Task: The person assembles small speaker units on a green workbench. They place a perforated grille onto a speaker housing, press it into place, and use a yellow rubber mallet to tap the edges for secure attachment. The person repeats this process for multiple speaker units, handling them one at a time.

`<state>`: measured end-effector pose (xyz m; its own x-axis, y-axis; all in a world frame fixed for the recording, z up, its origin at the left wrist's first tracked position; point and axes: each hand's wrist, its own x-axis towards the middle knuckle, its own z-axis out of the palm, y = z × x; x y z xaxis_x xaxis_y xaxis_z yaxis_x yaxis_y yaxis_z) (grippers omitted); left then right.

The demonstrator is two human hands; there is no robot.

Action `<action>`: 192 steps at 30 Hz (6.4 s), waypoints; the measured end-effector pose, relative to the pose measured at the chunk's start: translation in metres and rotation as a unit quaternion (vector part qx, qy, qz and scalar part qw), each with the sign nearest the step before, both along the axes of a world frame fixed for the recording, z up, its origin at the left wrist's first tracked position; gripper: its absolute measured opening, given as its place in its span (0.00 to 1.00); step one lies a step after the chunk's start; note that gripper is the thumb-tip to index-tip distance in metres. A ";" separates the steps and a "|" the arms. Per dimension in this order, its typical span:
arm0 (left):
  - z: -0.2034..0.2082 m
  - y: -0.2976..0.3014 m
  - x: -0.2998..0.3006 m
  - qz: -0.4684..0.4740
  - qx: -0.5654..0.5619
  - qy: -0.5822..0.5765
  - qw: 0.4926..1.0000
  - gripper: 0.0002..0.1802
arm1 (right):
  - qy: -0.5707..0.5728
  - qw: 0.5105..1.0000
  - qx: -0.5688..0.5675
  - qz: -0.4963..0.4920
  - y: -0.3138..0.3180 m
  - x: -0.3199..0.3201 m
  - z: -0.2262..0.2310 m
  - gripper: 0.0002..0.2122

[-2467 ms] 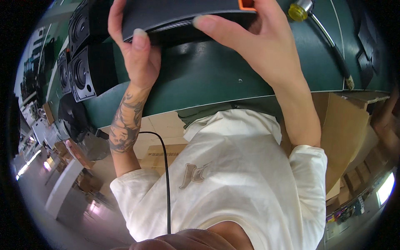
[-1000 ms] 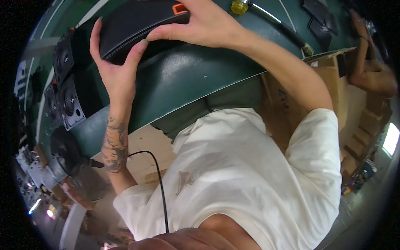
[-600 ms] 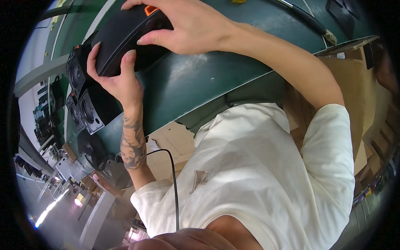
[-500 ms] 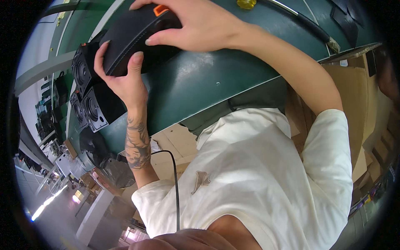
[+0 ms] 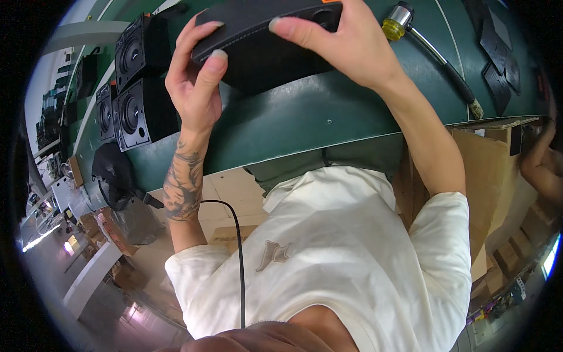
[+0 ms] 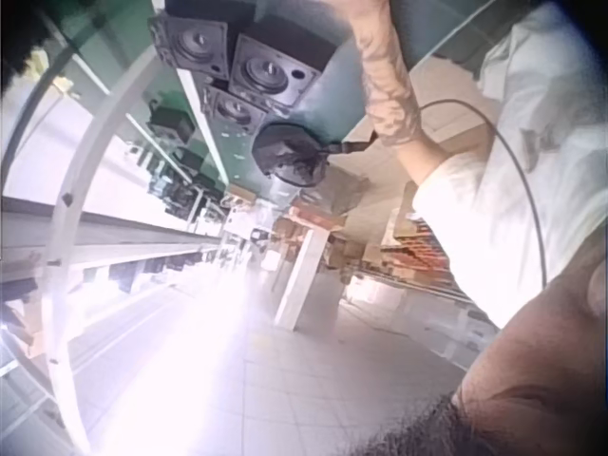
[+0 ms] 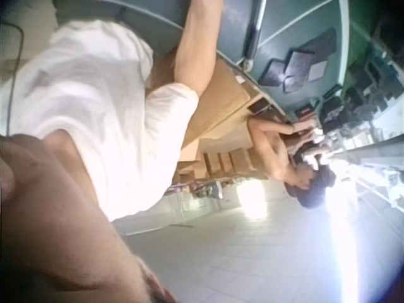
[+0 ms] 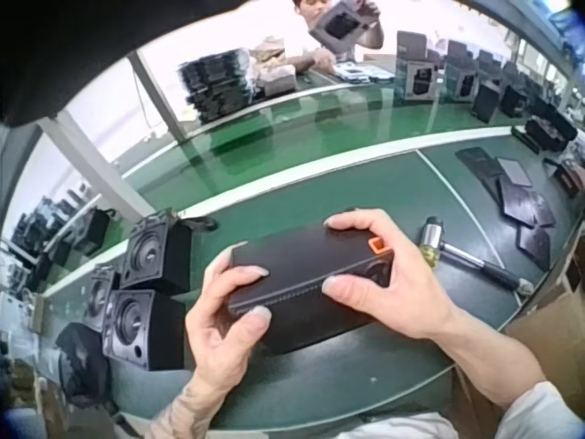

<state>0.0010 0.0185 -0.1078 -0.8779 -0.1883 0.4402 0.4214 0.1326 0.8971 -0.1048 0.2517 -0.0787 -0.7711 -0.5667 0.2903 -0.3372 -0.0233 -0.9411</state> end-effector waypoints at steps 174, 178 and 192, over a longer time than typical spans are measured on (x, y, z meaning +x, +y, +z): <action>0.090 0.030 -0.048 0.059 -0.557 0.022 0.828 0.38 | 0.335 0.916 0.049 -0.215 0.126 0.019 -0.038 0.13; 0.117 0.044 -0.114 -0.016 -0.646 0.027 0.762 0.35 | 0.183 0.980 0.010 -0.073 0.118 0.069 -0.050 0.15; 0.162 0.015 -0.170 -0.142 -0.628 -0.121 0.756 0.67 | 0.126 0.989 -0.073 -0.032 0.127 0.064 -0.057 0.13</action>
<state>-0.1692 0.0334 0.0546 -0.8885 0.4544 -0.0646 0.4354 0.8789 0.1947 -0.0406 0.3783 -0.1353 -0.6973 -0.4569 0.5522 -0.5650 -0.1235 -0.8158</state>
